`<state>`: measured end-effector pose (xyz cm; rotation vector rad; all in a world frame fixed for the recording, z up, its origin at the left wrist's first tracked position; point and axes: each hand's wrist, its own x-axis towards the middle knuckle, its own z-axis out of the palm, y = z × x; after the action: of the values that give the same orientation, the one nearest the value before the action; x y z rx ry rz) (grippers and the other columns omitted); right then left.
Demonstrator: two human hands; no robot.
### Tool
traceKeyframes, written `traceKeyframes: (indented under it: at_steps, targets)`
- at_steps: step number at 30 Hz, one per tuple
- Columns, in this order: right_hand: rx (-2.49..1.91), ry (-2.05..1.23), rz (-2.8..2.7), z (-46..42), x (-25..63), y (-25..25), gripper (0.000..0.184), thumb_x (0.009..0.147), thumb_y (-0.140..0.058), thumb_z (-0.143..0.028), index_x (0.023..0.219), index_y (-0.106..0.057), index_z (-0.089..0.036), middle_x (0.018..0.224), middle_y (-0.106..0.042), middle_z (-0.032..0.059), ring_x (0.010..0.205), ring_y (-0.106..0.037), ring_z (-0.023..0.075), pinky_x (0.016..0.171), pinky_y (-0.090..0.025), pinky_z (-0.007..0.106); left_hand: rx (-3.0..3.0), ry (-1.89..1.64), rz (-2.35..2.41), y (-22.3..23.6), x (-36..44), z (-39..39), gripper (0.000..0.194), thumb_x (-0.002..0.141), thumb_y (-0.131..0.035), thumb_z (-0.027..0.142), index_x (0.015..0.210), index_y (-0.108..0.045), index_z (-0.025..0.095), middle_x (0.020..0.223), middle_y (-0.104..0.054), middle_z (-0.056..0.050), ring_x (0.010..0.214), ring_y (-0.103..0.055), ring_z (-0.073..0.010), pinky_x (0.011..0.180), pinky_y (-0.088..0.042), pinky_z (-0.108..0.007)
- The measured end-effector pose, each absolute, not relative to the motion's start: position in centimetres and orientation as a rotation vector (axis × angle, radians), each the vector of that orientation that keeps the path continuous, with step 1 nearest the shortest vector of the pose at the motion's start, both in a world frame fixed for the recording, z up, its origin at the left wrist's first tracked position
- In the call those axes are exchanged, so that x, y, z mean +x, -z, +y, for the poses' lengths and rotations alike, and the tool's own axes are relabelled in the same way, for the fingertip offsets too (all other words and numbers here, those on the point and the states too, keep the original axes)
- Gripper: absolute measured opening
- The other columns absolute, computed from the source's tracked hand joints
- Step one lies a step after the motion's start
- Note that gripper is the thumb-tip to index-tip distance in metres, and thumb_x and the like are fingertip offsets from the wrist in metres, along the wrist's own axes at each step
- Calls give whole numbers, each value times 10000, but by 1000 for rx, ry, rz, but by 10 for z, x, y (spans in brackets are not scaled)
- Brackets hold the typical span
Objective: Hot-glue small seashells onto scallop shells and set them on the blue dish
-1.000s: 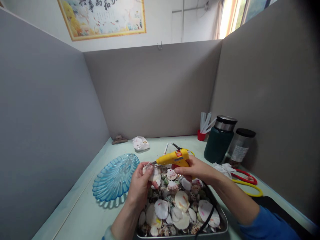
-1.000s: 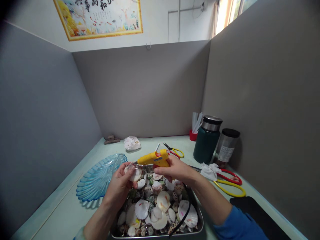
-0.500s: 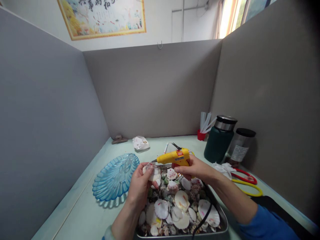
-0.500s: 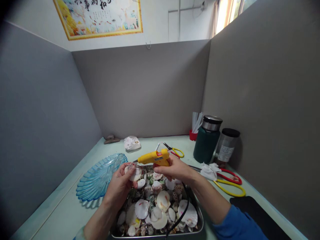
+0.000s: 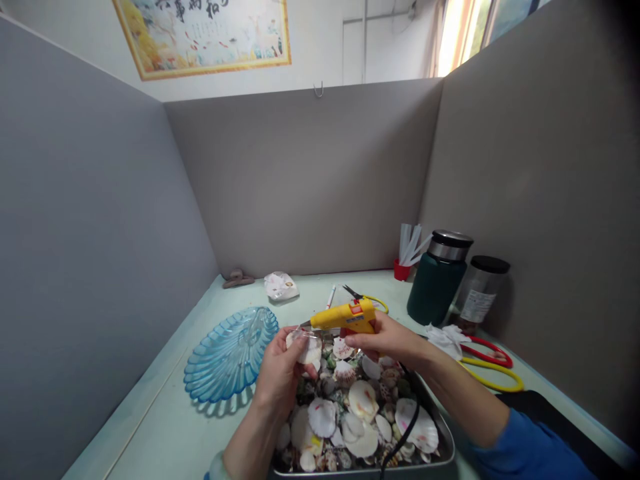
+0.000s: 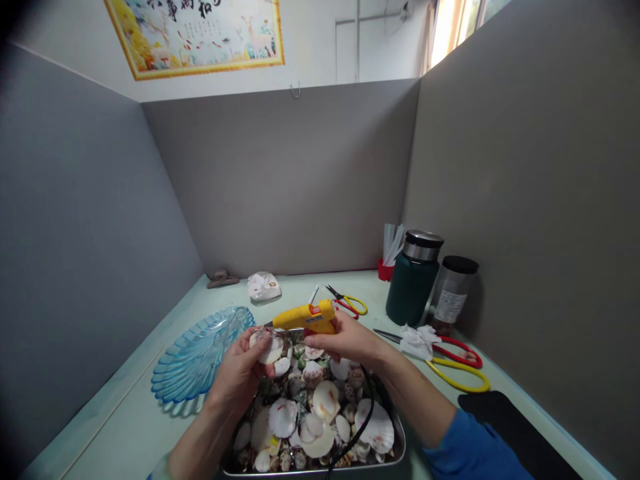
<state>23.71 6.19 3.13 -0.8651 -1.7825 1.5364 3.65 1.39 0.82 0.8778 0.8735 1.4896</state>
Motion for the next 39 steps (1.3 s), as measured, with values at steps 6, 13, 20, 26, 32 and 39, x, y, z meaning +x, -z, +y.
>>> traceKeyframes:
  at_steps: [6,13,20,26,32,39]
  targets:
    - [-841,-1558,-1769,63,241,-34,309,690,-736,-383,847,-590,-160,626,-500,-48,432,-383,49,387,-316,178,861,-1506,872,-11,34,14,327,651,-766,338,828,-571,144,660,-608,13,474,-514,-88,342,-459,-180]
    - [-821,-1564,-1774,66,241,-31,322,684,-742,-384,872,-594,-169,699,-537,-28,450,-395,51,390,-328,182,864,-1498,867,-10,35,14,324,650,-770,330,819,-566,142,655,-589,20,464,-499,-79,338,-457,-180]
    - [-865,-1529,-1787,61,237,-35,318,686,-739,-377,856,-588,-155,698,-530,-31,453,-390,45,396,-318,184,909,-1457,855,-6,36,14,304,685,-748,313,836,-552,136,675,-605,4,481,-509,-89,327,-458,-185]
    - [-831,-1540,-1772,62,238,-35,333,673,-747,-387,852,-583,-159,707,-522,-27,459,-394,46,390,-330,183,909,-1472,858,-8,36,14,316,686,-750,316,842,-553,125,661,-604,1,466,-490,-79,326,-463,-181]
    - [-823,-1544,-1776,64,239,-34,347,661,-756,-394,846,-581,-158,696,-521,-28,448,-396,43,377,-334,176,893,-1490,843,-8,33,15,310,695,-745,307,847,-544,129,653,-609,6,461,-494,-72,331,-463,-170]
    - [-830,-1524,-1791,62,238,-34,306,680,-747,-363,847,-592,-157,683,-522,-30,446,-396,43,379,-329,175,915,-1486,864,-7,34,14,314,687,-749,314,839,-541,134,645,-603,15,463,-489,-74,323,-461,-172]
